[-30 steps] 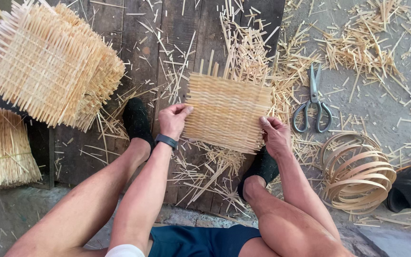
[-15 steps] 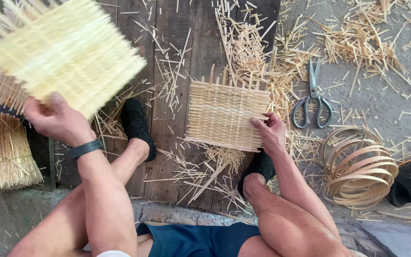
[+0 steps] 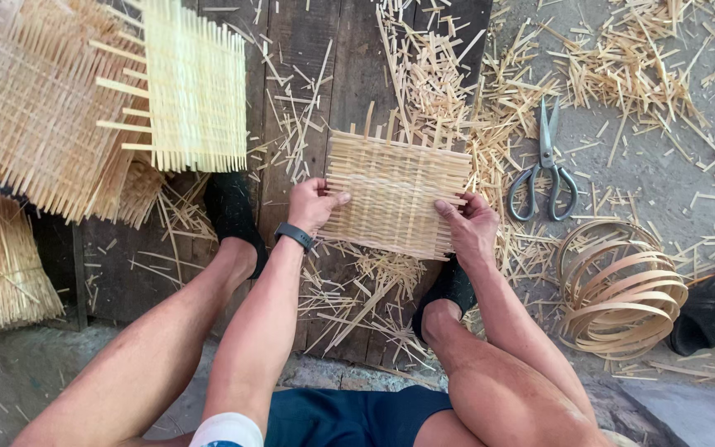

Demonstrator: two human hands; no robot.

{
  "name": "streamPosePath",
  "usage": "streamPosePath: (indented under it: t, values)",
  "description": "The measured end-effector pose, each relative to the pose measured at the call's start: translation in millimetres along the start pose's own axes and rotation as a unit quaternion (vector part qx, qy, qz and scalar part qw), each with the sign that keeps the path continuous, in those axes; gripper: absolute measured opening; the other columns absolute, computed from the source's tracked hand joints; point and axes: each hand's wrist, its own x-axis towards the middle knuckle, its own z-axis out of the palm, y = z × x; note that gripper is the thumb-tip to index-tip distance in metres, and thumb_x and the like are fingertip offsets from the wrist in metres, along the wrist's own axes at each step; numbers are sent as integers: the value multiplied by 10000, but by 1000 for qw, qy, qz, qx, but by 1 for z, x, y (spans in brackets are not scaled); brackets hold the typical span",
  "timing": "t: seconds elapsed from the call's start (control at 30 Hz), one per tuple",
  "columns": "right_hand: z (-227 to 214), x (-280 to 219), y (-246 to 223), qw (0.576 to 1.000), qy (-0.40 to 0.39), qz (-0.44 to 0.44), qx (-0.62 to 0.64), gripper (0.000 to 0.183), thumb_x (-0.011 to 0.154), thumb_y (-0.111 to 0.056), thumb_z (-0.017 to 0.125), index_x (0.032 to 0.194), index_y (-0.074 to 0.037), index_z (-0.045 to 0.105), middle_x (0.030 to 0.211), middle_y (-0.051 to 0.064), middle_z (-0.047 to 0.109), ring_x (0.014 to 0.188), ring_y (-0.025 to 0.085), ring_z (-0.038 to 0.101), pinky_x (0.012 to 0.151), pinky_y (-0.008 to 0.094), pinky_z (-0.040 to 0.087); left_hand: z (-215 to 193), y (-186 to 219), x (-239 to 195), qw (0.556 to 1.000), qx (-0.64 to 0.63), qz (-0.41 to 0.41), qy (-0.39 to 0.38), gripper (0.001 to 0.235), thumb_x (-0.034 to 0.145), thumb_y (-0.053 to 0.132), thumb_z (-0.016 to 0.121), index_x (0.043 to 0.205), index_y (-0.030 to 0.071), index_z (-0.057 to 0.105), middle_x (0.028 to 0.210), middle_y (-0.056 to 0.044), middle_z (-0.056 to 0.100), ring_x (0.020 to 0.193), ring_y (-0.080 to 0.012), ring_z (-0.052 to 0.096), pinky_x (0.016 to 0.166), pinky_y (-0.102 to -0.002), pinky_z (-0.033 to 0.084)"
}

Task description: The person sits on the floor and repeatedly assembles small round bamboo bowls by placing a woven bamboo mat over a circular wooden mold, then trimming the excess mat with shears. Finished bowls are stacked nearby.

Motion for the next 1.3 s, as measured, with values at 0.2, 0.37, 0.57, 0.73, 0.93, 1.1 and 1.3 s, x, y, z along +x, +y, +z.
streamPosePath:
  t: [0.2, 0.37, 0.57, 0.73, 0.93, 1.1, 1.3]
  values:
    - [4, 0, 1, 987, 44, -43, -146, 425, 798, -156, 896, 1126, 26, 697, 894, 85, 764, 758, 95, 704, 673, 218, 590, -6, 3, -1, 999, -26, 15, 20, 411, 777, 58, 856, 1111, -48, 643, 988, -117, 765, 836, -134, 732, 742, -259, 610]
    - [5, 4, 4, 985, 52, -41, -160, 462, 787, -169, 904, 1135, 42, 686, 891, 85, 766, 759, 94, 706, 668, 216, 582, 32, 12, -70, 902, 213, 230, 295, 487, 845, 215, 858, 1168, 1, 563, 1013, -105, 545, 920, -222, 538, 843, -393, 494]
    - [3, 8, 11, 984, 55, -42, -165, 458, 784, -160, 910, 1136, 41, 697, 887, 85, 765, 749, 100, 701, 668, 225, 584, 107, -22, -132, 860, -351, -349, 126, 378, 845, 275, 839, 1058, 46, 627, 828, -53, 545, 754, -228, 560, 739, -387, 532]
    - [-1, 7, 16, 984, 50, -50, -166, 471, 777, -178, 918, 1128, 43, 694, 881, 80, 765, 755, 98, 703, 674, 228, 578, 113, -41, -123, 849, -473, -222, 79, 221, 905, 116, 726, 1064, 1, 626, 960, -119, 701, 890, -260, 701, 845, -394, 621]
    - [1, 9, 20, 992, 38, -61, -100, 461, 777, -164, 910, 1130, 37, 691, 898, 62, 764, 773, 80, 701, 700, 217, 581, 111, -48, -119, 856, -473, -199, 71, 216, 930, 94, 706, 1080, -20, 601, 1019, -137, 690, 950, -273, 697, 929, -432, 610]
    - [1, 6, 20, 992, 38, -64, -104, 417, 791, -140, 909, 1114, 41, 714, 899, 74, 769, 767, 87, 693, 688, 220, 580, 108, -55, -116, 858, -472, -192, 65, 197, 938, 88, 682, 1086, -9, 595, 1038, -130, 686, 991, -264, 687, 975, -445, 600]
    - [8, 2, 8, 992, 44, -55, -103, 433, 787, -151, 888, 1124, 30, 683, 881, 65, 750, 761, 95, 697, 671, 242, 581, 105, -58, -114, 851, -486, -188, 58, 198, 926, 90, 678, 1098, 11, 623, 1046, -122, 697, 999, -255, 675, 1011, -448, 560]
